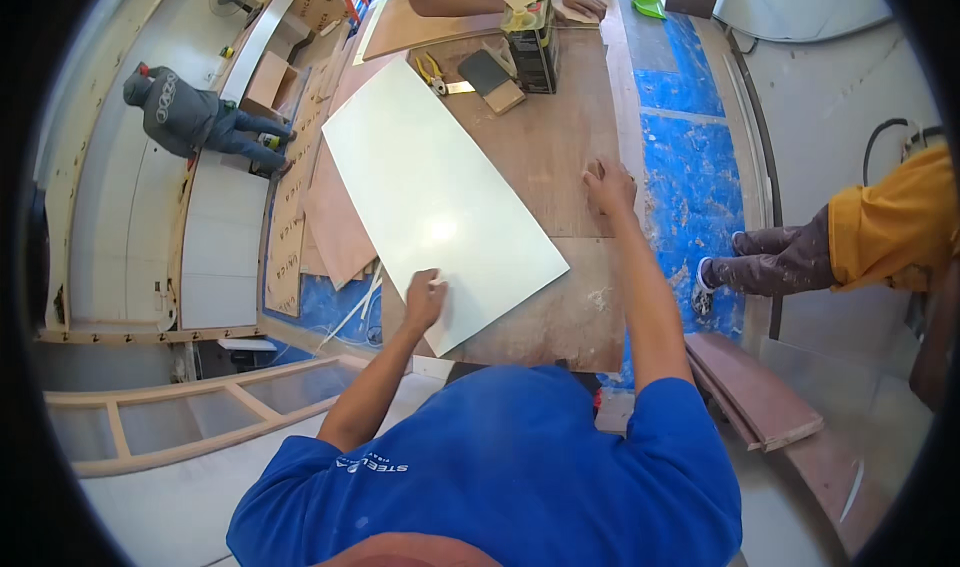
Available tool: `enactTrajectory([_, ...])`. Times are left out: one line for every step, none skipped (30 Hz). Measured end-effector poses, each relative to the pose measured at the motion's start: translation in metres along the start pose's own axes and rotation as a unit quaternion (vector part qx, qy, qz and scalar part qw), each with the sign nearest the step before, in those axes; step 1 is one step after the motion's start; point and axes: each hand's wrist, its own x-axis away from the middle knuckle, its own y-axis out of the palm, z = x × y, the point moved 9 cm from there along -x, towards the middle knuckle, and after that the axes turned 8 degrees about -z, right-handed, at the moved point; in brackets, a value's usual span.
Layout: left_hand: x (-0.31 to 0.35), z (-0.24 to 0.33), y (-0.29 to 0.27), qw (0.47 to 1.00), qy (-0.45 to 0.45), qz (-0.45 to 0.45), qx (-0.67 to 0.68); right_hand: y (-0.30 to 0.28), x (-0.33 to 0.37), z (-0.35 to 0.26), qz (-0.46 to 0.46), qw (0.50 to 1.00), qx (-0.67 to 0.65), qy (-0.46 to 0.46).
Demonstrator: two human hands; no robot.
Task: The person uses a sanding block to sand the edges of several plywood panels, then picks up and positions a large white panel to sand its surface and edges.
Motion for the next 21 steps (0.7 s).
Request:
enactTrajectory([0.005, -0.02, -0.013, 0.999, -0.017, 0.021, -0.019, -0.003, -0.004, -0.016, 0.025, 0.997, 0.072, -0.018])
enactTrajectory([0.012, -0.036, -0.025, 0.998, -0.008, 0.041, -0.039, 0.002, -0.008, -0.027, -0.004, 0.996, 0.086, -0.004])
enactTrajectory([0.022, -0.053, -0.038, 0.997, -0.001, 0.057, -0.059, 0.006, -0.008, -0.04, -0.034, 0.994, 0.1, 0.014])
enactTrajectory([0.03, -0.079, -0.048, 0.996, -0.014, 0.069, -0.063, 0.008, -0.01, -0.048, -0.059, 0.991, 0.114, 0.034])
enactTrajectory([0.032, -0.099, -0.055, 0.994, -0.024, 0.079, -0.066, 0.011, -0.012, -0.056, -0.06, 0.989, 0.135, 0.025])
enactTrajectory([0.025, -0.1, -0.056, 0.996, -0.051, 0.065, -0.044, 0.012, -0.015, -0.051, -0.059, 0.984, 0.164, 0.024])
enactTrajectory([0.02, -0.099, -0.059, 0.995, -0.08, 0.051, -0.026, 0.014, -0.014, -0.047, -0.06, 0.98, 0.19, 0.024])
enactTrajectory([0.019, -0.11, -0.073, 0.993, -0.069, 0.096, -0.022, 0.02, -0.014, -0.053, -0.062, 0.977, 0.205, 0.024])
enactTrajectory([0.017, -0.13, -0.082, 0.988, -0.059, 0.142, -0.017, 0.025, -0.014, -0.059, -0.064, 0.973, 0.219, 0.025])
enactTrajectory([0.016, -0.144, -0.087, 0.981, -0.049, 0.186, -0.01, 0.029, -0.011, -0.061, -0.066, 0.969, 0.236, 0.027])
enactTrajectory([0.005, -0.146, -0.085, 0.983, -0.054, 0.174, 0.026, 0.027, -0.007, -0.057, -0.062, 0.969, 0.235, 0.039])
enactTrajectory([-0.013, -0.139, -0.09, 0.983, -0.06, 0.163, 0.062, 0.024, -0.003, -0.058, -0.058, 0.969, 0.234, 0.05])
enactTrajectory([-0.033, -0.139, -0.097, 0.981, -0.069, 0.157, 0.094, 0.02, 0.0, -0.063, -0.056, 0.97, 0.231, 0.055])
enactTrajectory([-0.051, -0.155, -0.107, 0.981, -0.086, 0.152, 0.084, 0.013, 0.007, -0.079, -0.029, 0.971, 0.23, 0.055])
enactTrajectory([-0.069, -0.177, -0.116, 0.98, -0.106, 0.149, 0.075, 0.008, 0.019, -0.099, -0.005, 0.972, 0.231, 0.051])
enactTrajectory([-0.091, -0.187, -0.126, 0.975, -0.085, 0.189, 0.079, 0.009, 0.032, -0.115, 0.018, 0.971, 0.232, 0.048])
enactTrajectory([-0.12, -0.189, -0.119, 0.941, -0.088, 0.18, 0.274, 0.01, 0.04, -0.111, 0.035, 0.975, 0.214, 0.038])
enactTrajectory([-0.142, -0.225, -0.142, 0.937, -0.093, 0.207, 0.265, 0.02, 0.045, -0.119, 0.041, 0.983, 0.178, 0.005])
enactTrajectory([-0.169, -0.225, -0.122, 0.9, -0.135, 0.18, 0.374, 0.025, 0.065, -0.109, 0.063, 0.986, 0.151, -0.033])
enactTrajectory([-0.188, -0.243, -0.121, 0.877, -0.187, 0.177, 0.405, 0.036, 0.088, -0.109, 0.082, 0.987, 0.11, -0.084])
enactTrajectory([-0.204, -0.248, -0.131, 0.889, -0.217, 0.247, 0.318, 0.063, 0.106, -0.089, 0.01, 0.993, 0.103, -0.057])
